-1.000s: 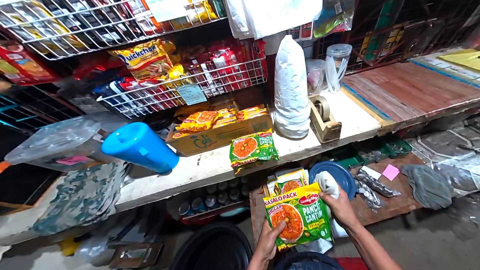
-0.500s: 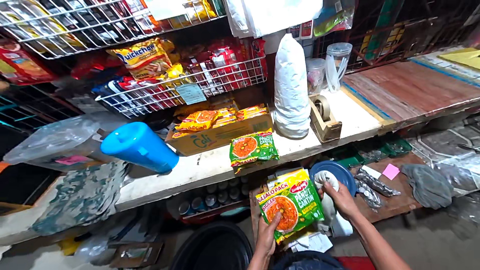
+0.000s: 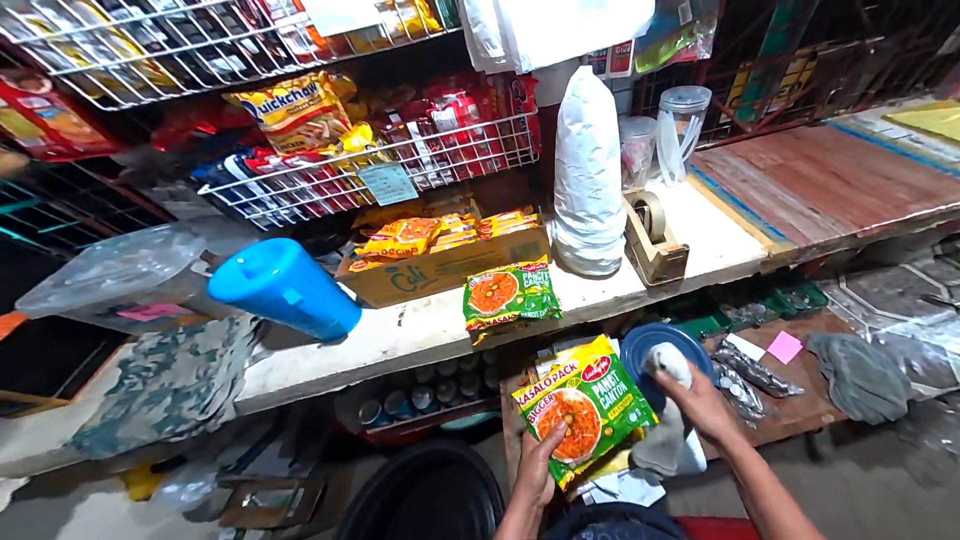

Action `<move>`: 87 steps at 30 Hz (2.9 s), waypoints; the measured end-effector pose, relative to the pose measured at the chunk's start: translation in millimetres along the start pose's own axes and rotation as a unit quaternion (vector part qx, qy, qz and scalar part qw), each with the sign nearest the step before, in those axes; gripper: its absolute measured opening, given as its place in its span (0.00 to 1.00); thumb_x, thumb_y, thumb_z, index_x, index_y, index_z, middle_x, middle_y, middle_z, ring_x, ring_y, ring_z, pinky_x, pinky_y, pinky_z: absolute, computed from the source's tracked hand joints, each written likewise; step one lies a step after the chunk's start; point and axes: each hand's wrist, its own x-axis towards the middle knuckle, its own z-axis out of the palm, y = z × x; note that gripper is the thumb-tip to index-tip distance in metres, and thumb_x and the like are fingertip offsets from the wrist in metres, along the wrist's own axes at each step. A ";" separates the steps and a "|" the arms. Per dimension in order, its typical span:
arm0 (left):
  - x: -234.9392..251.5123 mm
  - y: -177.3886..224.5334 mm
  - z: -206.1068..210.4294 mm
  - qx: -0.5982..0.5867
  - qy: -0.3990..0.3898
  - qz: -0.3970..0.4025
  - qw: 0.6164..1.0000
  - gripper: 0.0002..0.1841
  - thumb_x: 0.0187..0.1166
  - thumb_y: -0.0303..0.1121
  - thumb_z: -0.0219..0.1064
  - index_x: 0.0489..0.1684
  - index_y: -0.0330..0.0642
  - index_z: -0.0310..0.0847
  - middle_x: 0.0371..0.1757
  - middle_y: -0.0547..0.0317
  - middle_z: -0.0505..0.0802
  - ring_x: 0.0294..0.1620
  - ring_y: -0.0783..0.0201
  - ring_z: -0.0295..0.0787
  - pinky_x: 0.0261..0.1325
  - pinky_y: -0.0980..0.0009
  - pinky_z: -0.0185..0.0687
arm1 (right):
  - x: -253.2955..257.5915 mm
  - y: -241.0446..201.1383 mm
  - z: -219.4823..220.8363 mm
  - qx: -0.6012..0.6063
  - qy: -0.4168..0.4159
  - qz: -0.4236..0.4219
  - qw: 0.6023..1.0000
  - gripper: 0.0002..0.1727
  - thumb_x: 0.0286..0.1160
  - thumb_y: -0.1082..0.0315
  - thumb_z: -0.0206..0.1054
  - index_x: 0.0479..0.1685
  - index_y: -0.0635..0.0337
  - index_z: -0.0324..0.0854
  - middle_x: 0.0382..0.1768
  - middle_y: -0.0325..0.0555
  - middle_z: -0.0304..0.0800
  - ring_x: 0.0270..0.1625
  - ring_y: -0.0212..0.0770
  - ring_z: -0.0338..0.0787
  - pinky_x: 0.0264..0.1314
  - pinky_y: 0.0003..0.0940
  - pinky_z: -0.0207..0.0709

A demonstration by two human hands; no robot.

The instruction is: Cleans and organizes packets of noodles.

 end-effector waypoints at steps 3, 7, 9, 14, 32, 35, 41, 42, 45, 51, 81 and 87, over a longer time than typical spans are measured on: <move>3.2 0.3 2.7 -0.014 0.008 0.002 1.000 0.25 0.75 0.19 0.61 0.73 0.35 0.62 0.50 0.49 0.93 0.47 0.60 0.95 0.52 0.62 0.94 | -6.4 -36.8 -19.5 -0.004 -0.009 -0.044 0.999 0.37 0.86 0.40 0.41 0.66 0.67 0.75 0.44 0.38 0.91 0.45 0.28 0.90 0.54 0.30 0.86; 5.5 -2.6 16.3 -0.002 0.029 -0.006 1.000 0.27 0.80 0.21 0.60 0.79 0.34 0.59 0.56 0.46 0.90 0.51 0.61 0.93 0.56 0.63 0.92 | -32.9 -100.5 7.6 -0.068 -0.104 -0.206 0.971 0.29 0.91 0.52 0.45 0.64 0.70 0.80 0.51 0.42 0.92 0.53 0.25 0.89 0.61 0.27 0.84; 6.7 -4.5 23.9 -0.004 0.022 0.009 1.000 0.26 0.79 0.20 0.59 0.77 0.32 0.61 0.55 0.47 0.90 0.51 0.62 0.93 0.56 0.65 0.91 | -35.8 -104.4 41.5 -0.175 -0.122 -0.269 0.939 0.27 0.86 0.55 0.54 0.70 0.67 0.81 0.72 0.57 0.83 0.74 0.42 0.82 0.78 0.40 0.75; -3.9 0.3 36.5 0.019 -0.014 0.064 0.998 0.27 0.70 0.16 0.60 0.72 0.30 0.62 0.49 0.54 0.92 0.47 0.69 0.93 0.54 0.70 0.91 | -13.2 -29.9 89.3 -0.370 -0.133 -0.410 0.823 0.30 0.84 0.41 0.53 0.76 0.45 0.81 0.83 0.52 0.74 0.87 0.64 0.67 0.82 0.74 0.58; -17.9 -8.5 18.5 0.020 -0.039 0.027 0.999 0.27 0.68 0.18 0.63 0.71 0.31 0.63 0.49 0.51 0.94 0.47 0.63 0.96 0.53 0.64 0.94 | 0.2 12.0 26.2 0.128 -0.143 0.022 0.981 0.31 0.88 0.52 0.48 0.79 0.66 0.67 0.57 0.45 0.91 0.56 0.32 0.92 0.63 0.34 0.87; -19.1 -8.6 19.7 0.017 -0.045 0.023 0.999 0.26 0.69 0.17 0.63 0.69 0.31 0.66 0.48 0.51 0.95 0.46 0.62 0.96 0.53 0.64 0.94 | -4.9 8.8 33.0 -0.026 -0.045 -0.070 0.996 0.15 0.82 0.61 0.63 0.52 0.65 0.85 0.36 0.39 0.93 0.38 0.24 0.91 0.50 0.26 0.87; -22.0 -2.8 27.3 0.003 -0.036 -0.003 0.999 0.24 0.72 0.17 0.62 0.69 0.31 0.66 0.47 0.49 0.94 0.46 0.60 0.96 0.52 0.62 0.94 | 9.6 7.3 20.8 -0.029 0.074 -0.034 0.996 0.17 0.85 0.62 0.61 0.47 0.70 0.86 0.36 0.48 0.91 0.40 0.34 0.90 0.51 0.37 0.85; -21.5 -1.4 26.8 -0.010 -0.025 -0.003 1.000 0.23 0.72 0.17 0.61 0.69 0.32 0.66 0.47 0.48 0.94 0.45 0.59 0.96 0.51 0.62 0.94 | 16.3 5.7 11.3 -0.017 0.114 -0.024 0.993 0.20 0.88 0.62 0.58 0.53 0.74 0.85 0.43 0.56 0.92 0.46 0.40 0.91 0.57 0.43 0.85; -18.4 7.9 23.7 -0.052 0.023 0.004 0.998 0.23 0.76 0.17 0.58 0.71 0.35 0.64 0.48 0.48 0.94 0.45 0.58 0.96 0.49 0.61 0.94 | 28.8 -17.7 -19.8 0.041 0.181 0.019 0.983 0.27 0.95 0.55 0.46 0.63 0.74 0.79 0.50 0.57 0.89 0.50 0.38 0.89 0.60 0.40 0.83; -4.9 10.4 30.3 -0.113 0.057 0.001 0.992 0.15 0.91 0.28 0.49 0.72 0.37 0.66 0.51 0.48 0.93 0.50 0.58 0.95 0.53 0.60 0.93 | -4.7 -90.9 3.7 -0.004 -0.025 -0.074 0.997 0.28 0.86 0.63 0.43 0.78 0.72 0.65 0.58 0.53 0.85 0.51 0.35 0.88 0.56 0.35 0.84; 106.2 252.6 36.3 0.166 0.016 0.065 0.984 0.18 0.92 0.42 0.52 0.71 0.42 0.71 0.45 0.50 0.92 0.39 0.61 0.92 0.41 0.64 0.89 | -13.0 -14.5 -7.4 -0.003 0.148 -0.118 0.982 0.27 0.86 0.67 0.51 0.76 0.79 0.66 0.62 0.60 0.84 0.60 0.25 0.85 0.68 0.21 0.77; 145.7 254.6 14.5 0.512 0.106 0.177 0.834 0.28 0.90 0.50 0.57 0.75 0.34 0.76 0.68 0.31 0.85 0.71 0.37 0.81 0.75 0.37 0.71 | -23.8 -12.1 -22.9 0.044 0.120 -0.069 0.989 0.23 0.85 0.66 0.53 0.73 0.72 0.69 0.53 0.45 0.87 0.51 0.20 0.87 0.59 0.20 0.82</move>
